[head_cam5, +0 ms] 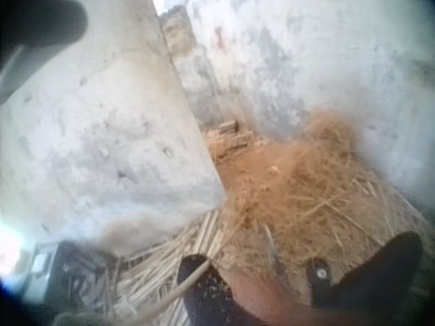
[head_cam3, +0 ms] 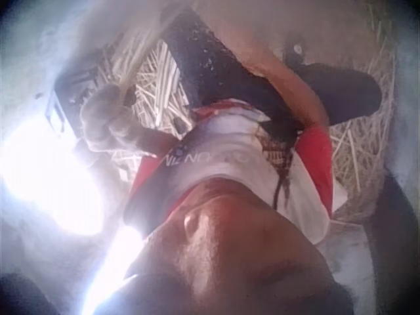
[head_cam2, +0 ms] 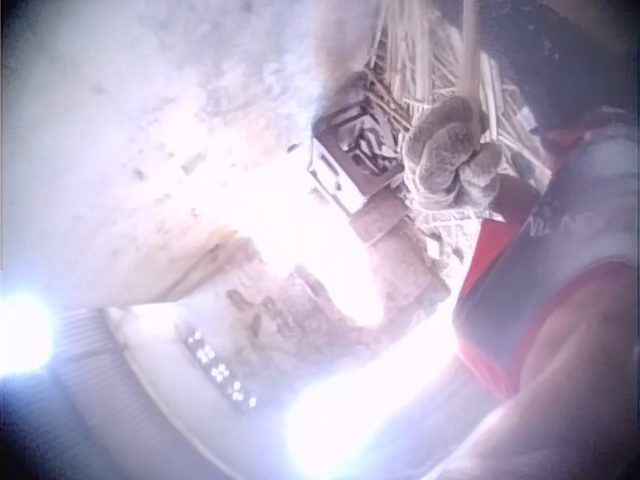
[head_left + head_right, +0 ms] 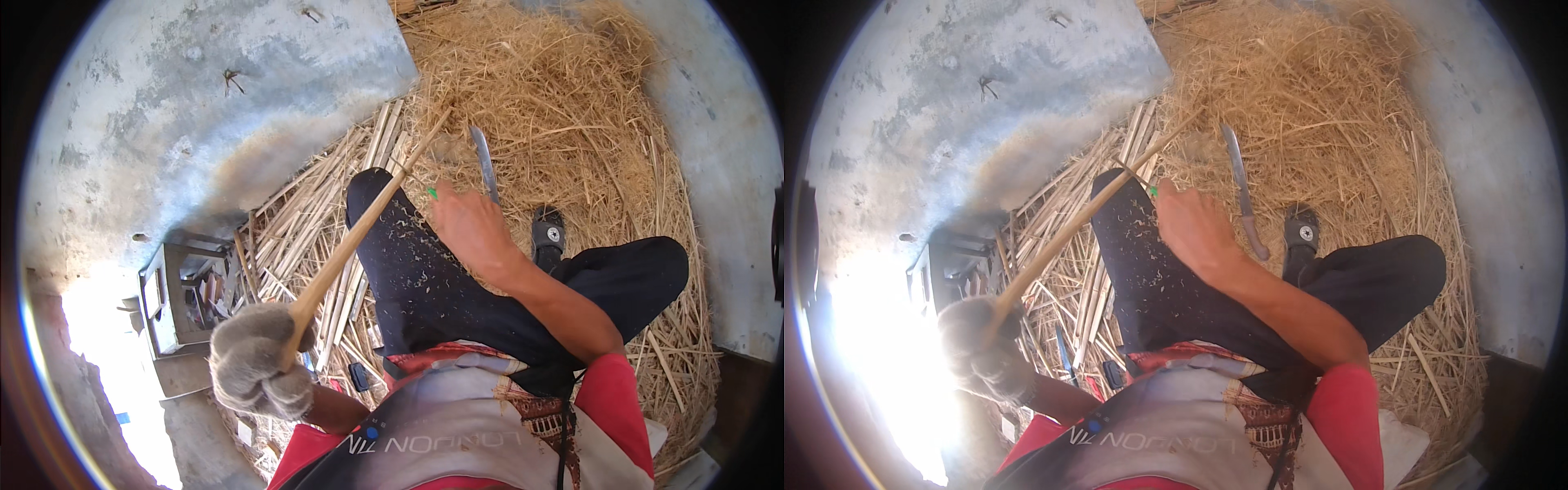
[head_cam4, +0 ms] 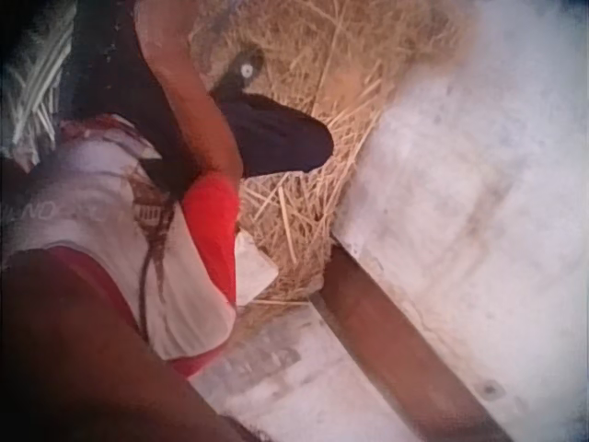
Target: The person sits cross-legged on a straw-covered floor and uses a green-handled knife to shave a long bamboo stick. They hold the stick with a gloved left hand and repeatedly scrape the surface with the knife in their right hand, producing wood shavings.
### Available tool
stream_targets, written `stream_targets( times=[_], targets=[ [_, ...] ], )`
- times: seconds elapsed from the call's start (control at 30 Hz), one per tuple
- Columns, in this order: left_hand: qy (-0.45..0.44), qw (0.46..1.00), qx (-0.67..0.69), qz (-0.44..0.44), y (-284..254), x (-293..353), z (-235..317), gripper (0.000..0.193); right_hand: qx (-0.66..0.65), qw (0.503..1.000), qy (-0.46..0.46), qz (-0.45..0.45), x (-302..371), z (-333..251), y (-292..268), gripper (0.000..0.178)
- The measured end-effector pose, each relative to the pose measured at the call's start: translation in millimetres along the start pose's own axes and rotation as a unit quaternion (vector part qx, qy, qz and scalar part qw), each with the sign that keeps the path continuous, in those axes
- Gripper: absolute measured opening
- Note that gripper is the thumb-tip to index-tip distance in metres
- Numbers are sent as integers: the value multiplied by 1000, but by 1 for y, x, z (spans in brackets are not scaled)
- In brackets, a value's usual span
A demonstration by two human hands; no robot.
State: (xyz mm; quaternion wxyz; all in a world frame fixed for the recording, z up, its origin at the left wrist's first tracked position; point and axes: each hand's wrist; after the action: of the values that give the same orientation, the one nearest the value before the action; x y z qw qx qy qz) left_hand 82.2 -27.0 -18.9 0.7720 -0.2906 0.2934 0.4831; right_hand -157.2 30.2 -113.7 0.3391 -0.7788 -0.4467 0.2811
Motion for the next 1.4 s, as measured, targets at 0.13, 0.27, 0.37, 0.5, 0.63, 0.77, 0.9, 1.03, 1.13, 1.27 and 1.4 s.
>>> stream_targets(
  times=[0.13,0.27,0.37,0.5,0.63,0.77,0.9,1.03,1.13,1.27,1.4],
  targets=[
    [25,1000,-12,-2,-2,5,-5,40,-103,992,-73,-3,16,-33,-17,24],
    [34,999,-16,9,6,-8,-10,39,-183,976,-114,33,27,-42,-11,23],
    [22,999,-6,47,11,-6,-7,32,-21,999,-1,40,-5,5,25,25],
    [64,998,-7,-22,3,-7,-11,36,-148,981,-123,22,14,-28,0,23],
    [134,991,24,-10,-1,0,-29,42,-182,969,-146,86,19,-33,1,19],
    [56,992,106,-25,21,-17,-13,44,-138,987,-58,65,0,-18,14,20],
    [80,988,116,-67,13,-15,-18,45,-142,981,-125,54,18,-30,-7,20],
    [74,996,51,-2,14,-3,-16,51,-109,987,-92,78,7,-17,2,21],
    [55,998,-11,42,26,-5,-7,56,-96,990,-79,67,5,-19,1,21],
    [3,995,-9,99,35,-12,0,54,-133,987,-83,40,20,-30,-5,20],
    [-48,988,9,146,26,-11,-3,48,-32,994,-36,100,-14,23,26,21]
  ],
)
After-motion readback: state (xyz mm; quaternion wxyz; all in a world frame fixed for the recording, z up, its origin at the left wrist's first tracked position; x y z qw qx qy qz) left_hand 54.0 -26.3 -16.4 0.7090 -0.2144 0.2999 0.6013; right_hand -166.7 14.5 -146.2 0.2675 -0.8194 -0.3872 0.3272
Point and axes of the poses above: each hand's wrist, its own x-axis away from the middle knuckle, its own y-axis out of the palm, z = x × y, and after that the axes turned 1 degree about x, right-handed
